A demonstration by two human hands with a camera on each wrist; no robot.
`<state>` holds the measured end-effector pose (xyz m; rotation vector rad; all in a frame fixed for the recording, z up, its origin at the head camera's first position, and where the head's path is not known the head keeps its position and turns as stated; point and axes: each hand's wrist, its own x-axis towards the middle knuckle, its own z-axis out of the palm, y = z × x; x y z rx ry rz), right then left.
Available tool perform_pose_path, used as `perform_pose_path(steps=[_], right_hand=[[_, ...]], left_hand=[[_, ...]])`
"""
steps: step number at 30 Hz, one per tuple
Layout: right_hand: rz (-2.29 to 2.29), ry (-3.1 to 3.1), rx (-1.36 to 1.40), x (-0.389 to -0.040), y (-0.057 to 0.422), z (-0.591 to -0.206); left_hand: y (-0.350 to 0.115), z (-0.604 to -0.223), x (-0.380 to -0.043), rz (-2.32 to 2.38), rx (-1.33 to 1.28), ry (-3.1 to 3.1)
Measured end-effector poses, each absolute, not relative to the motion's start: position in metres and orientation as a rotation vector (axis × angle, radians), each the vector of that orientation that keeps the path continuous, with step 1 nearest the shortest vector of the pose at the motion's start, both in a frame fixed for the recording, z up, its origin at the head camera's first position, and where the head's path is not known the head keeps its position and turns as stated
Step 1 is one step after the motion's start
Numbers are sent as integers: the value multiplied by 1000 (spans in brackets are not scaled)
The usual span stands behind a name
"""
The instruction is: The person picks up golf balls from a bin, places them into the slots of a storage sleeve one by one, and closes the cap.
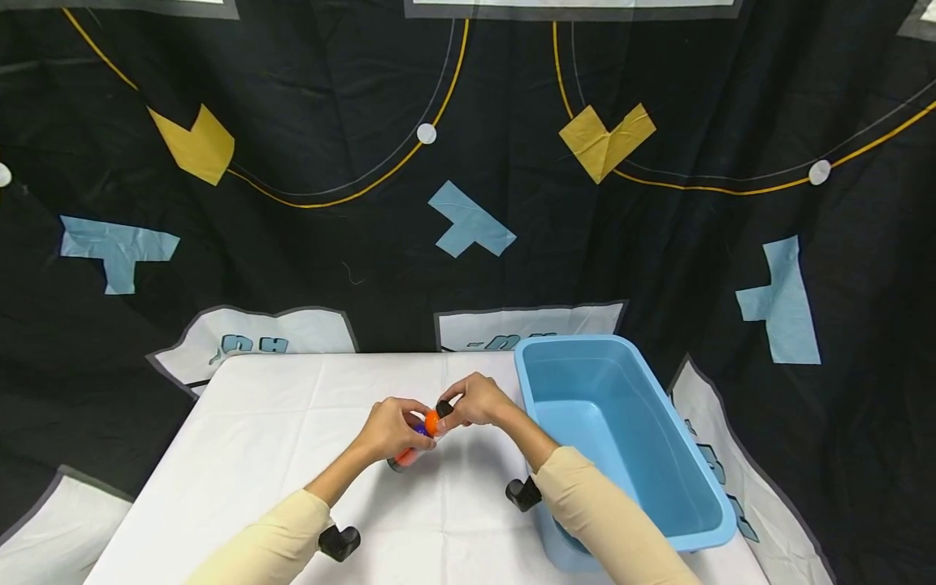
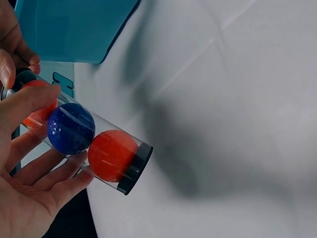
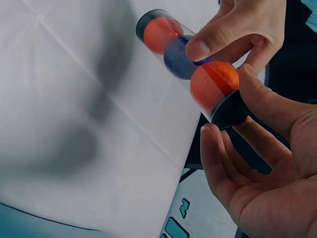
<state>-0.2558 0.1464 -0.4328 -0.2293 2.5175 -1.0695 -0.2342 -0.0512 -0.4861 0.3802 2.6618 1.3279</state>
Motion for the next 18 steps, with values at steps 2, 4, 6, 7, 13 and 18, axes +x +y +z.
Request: perform_pose_path(steps=[2, 4, 6, 7, 13, 18], right_hand=[[-1052, 2529, -239, -255, 145, -435], [-1033, 2540, -243, -254, 143, -436], [-1017, 2552, -243, -254, 142, -438], [-1014, 2553, -238, -254, 141, -439], [-1014, 2562, -234, -252, 139, -445], [-1012, 2573, -235, -252, 135, -449]], left_hand=[[-51, -491, -234, 1343, 371, 2657], [-51, -495, -233, 1358, 366, 2655], [-51, -498, -233, 1370, 366, 2651], [-51, -499, -233, 1375, 363, 2648], [-52, -503, -231, 1383, 349, 2615], [-53, -508, -228, 1373, 321, 2599]])
